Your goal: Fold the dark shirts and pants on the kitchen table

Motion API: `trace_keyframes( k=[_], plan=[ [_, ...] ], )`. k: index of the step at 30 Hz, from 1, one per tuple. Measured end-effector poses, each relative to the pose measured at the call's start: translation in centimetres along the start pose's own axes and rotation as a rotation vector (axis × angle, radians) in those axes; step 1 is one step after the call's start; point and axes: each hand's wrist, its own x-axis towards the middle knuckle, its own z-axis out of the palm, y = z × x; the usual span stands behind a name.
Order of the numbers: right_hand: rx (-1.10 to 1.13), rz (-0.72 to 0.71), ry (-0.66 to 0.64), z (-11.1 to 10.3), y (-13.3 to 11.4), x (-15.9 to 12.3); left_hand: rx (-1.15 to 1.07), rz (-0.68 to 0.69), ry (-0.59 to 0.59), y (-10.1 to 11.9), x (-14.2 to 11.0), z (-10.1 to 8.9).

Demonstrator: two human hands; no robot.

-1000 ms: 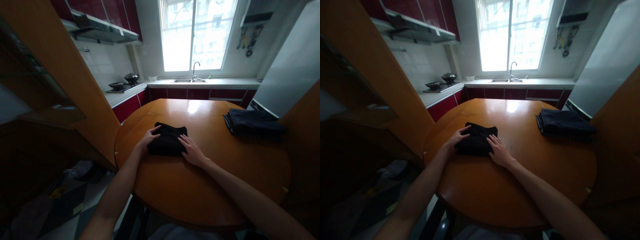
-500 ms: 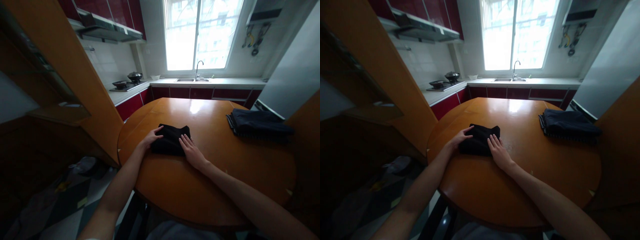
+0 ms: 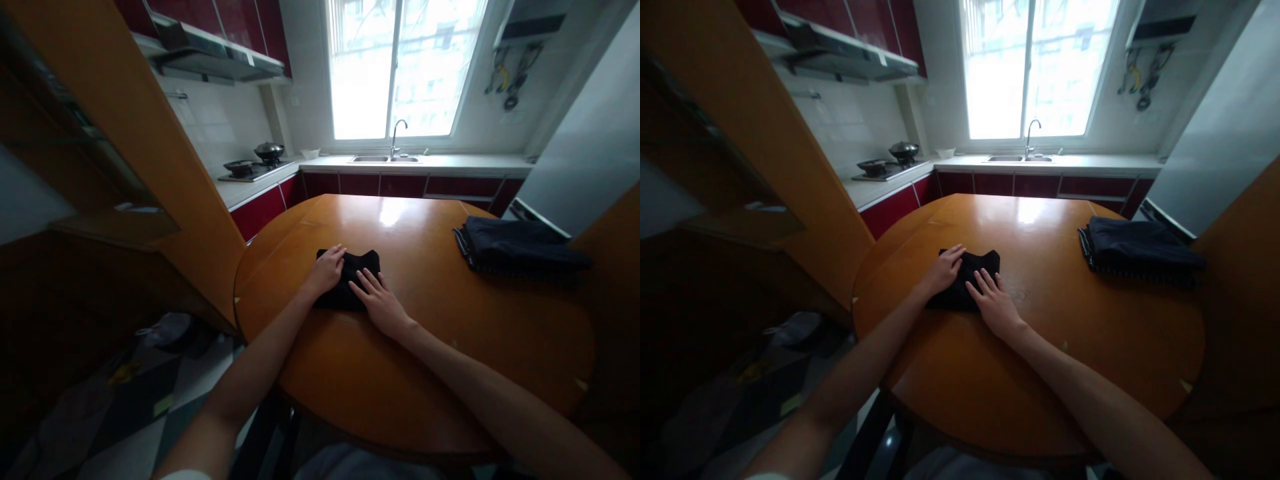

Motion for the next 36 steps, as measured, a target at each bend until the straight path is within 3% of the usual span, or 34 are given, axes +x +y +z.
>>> trace_keyframes(
  k=[2, 5, 12, 17, 21, 25, 29, 31, 34, 36],
  plan=[
    [-0.005, 0.003, 0.004, 0.1, 0.0, 0.1, 0.004, -0.017, -0.082, 0.1, -0.2, 1.7],
    [0.016, 0.046, 0.026, 0.1, -0.1, 0.3, 0.036, -0.045, -0.098, -0.5, -0.7, 2.9],
    [0.105, 0.329, 0.056, -0.7, -0.6, 0.4, 0.171, -0.04, -0.114, -0.9, -1.2, 2.5],
    [0.081, 0.31, 0.044, -0.7, -0.7, 0.2, 0.302, -0.052, -0.133, -0.5, -1.0, 2.6],
    [0.243, 0.337, 0.005, -0.1, 0.7, -0.5, 0.533, -0.106, -0.183, -0.1, -0.9, 2.5],
    [0.495, 0.306, -0.061, -0.2, 4.0, -0.9, 0.654, -0.109, -0.209, 0.1, -0.9, 2.5],
    [0.558, 0.448, 0.16, -0.3, 6.6, 1.3, 0.669, -0.1, -0.209, 0.0, -0.8, 2.6],
    [0.526, 0.439, 0.237, 0.2, 7.0, 3.4, 0.67, -0.098, -0.207, -0.1, -0.8, 2.6],
    [0.495, 0.267, 0.122, 1.3, 7.1, 6.1, 0.677, -0.094, -0.205, -0.1, -0.9, 2.6],
    [0.469, 0.226, 0.009, 1.9, 7.5, 7.0, 0.681, -0.09, -0.205, -0.1, -0.9, 2.6]
  ],
)
